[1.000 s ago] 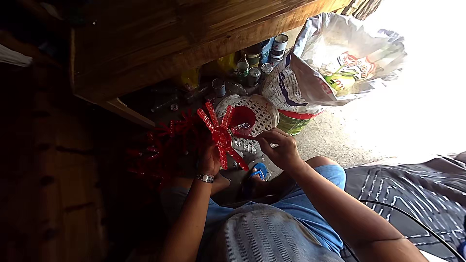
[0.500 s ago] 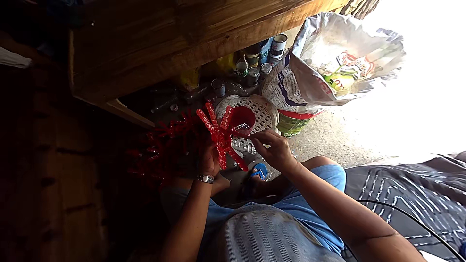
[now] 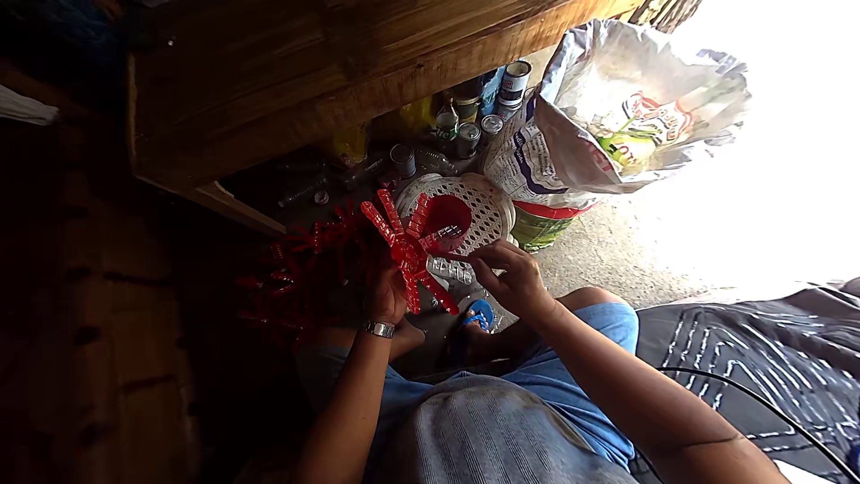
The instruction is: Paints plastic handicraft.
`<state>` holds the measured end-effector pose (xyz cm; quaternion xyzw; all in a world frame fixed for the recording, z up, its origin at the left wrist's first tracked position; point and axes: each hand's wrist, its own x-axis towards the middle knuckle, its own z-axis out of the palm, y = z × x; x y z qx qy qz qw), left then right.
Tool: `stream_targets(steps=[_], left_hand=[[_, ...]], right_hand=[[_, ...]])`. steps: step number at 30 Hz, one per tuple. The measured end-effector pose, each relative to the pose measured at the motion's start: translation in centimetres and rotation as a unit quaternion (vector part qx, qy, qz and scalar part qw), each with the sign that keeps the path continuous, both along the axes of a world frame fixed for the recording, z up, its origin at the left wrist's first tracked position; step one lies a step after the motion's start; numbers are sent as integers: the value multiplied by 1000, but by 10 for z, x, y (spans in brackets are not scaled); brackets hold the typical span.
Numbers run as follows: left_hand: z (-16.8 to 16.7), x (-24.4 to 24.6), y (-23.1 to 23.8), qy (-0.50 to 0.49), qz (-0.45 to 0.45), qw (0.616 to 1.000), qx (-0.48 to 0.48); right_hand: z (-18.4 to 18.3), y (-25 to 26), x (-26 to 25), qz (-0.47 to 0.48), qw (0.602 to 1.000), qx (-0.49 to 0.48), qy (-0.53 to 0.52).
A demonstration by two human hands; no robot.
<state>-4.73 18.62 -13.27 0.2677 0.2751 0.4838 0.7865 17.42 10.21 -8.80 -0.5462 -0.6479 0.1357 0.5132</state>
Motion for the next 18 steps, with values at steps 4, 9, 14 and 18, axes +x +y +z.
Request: stream_targets(steps=[4,9,14,18], left_hand=[[-1,0,-1,-2,-5,1000,-4],[1,0,-1,-9,-5,1000,2],[0,0,0,-14,-9,1000,4],[0,1,-1,-15,-11,1000,1]], right_hand=[[6,-3,0,-4,1000,15,-3],[7,4,-2,1,1000,5,1],[11,-1,-1,11,1000,8,-1],[11,2,-1,9,1000,5,-8]])
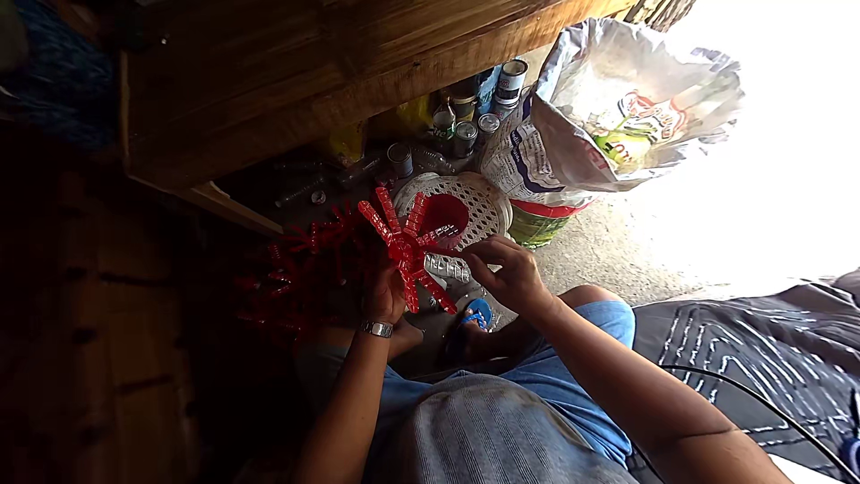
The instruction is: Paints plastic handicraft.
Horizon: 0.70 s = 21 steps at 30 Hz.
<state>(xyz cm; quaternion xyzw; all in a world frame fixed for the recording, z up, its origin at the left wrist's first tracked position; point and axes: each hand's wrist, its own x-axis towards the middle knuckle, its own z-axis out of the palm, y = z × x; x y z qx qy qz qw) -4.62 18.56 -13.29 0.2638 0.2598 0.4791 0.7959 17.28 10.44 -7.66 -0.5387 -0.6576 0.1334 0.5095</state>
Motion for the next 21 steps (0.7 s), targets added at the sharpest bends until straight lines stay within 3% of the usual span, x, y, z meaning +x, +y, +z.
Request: stream_targets(steps=[21], left_hand=[[1,2,-1,-3,15,1000,-21]], right_hand=[[0,6,3,-16,1000,10,-5]])
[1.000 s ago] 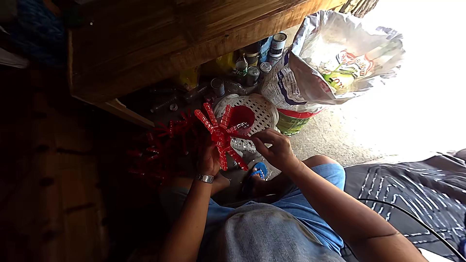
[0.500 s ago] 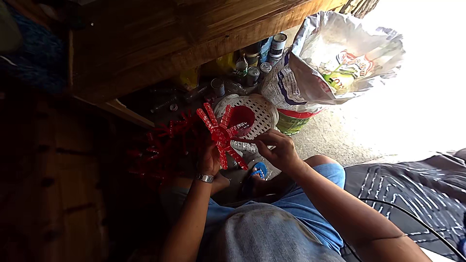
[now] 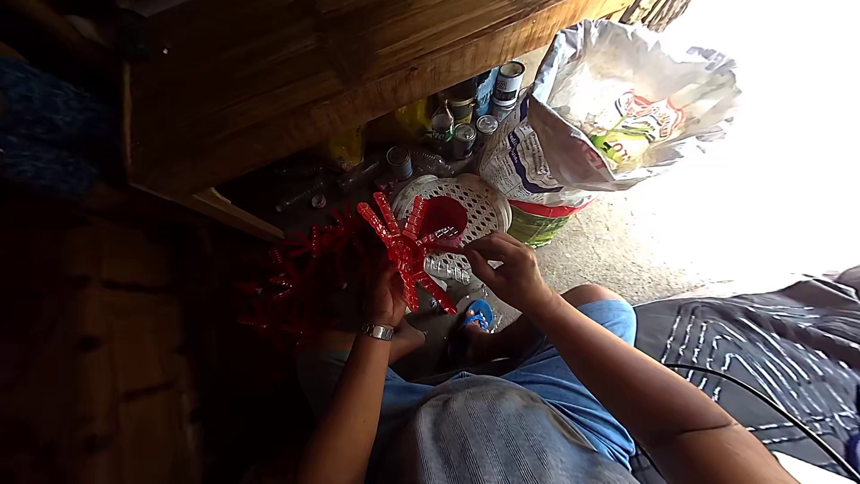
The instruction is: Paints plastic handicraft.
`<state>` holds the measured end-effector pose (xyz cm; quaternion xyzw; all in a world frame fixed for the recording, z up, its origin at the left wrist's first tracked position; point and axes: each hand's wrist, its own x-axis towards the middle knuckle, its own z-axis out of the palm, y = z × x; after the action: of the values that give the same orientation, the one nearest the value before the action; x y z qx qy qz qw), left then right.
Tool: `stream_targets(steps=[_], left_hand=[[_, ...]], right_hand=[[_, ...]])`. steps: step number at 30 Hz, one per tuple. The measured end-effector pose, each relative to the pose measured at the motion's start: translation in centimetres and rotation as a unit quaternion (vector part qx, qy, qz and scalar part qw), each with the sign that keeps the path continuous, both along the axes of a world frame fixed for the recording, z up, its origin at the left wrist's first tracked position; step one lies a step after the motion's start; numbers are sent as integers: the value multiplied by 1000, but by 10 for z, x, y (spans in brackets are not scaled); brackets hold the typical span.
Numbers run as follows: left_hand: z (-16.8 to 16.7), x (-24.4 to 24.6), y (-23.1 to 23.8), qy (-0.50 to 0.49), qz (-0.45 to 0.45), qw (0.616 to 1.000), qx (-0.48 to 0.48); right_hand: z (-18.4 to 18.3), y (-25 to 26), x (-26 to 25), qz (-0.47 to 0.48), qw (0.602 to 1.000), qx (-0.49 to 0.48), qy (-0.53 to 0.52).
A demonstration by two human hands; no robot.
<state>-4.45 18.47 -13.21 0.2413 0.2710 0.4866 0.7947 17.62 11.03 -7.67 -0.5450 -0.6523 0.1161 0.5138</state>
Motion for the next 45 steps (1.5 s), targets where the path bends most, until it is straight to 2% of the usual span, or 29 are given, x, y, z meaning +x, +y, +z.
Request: stream_targets(steps=[9,15,22,37,45], left_hand=[[1,0,2,-6,-9,1000,17],[3,0,1,6,-2,1000,14],[3,1,2,7,-14,1000,18],[7,1,1,12,-11,1000,26],[6,1,-1,-2,-15,1000,27]], right_hand=[[0,-1,9,-7,1000,3,-14],[-7,5,16,-13,999,-34,-34],[1,5,15,-18,999,-16,-49],[-5,3,13,-18,998,-20,-51],[8,0,13,-11,999,2,-52]])
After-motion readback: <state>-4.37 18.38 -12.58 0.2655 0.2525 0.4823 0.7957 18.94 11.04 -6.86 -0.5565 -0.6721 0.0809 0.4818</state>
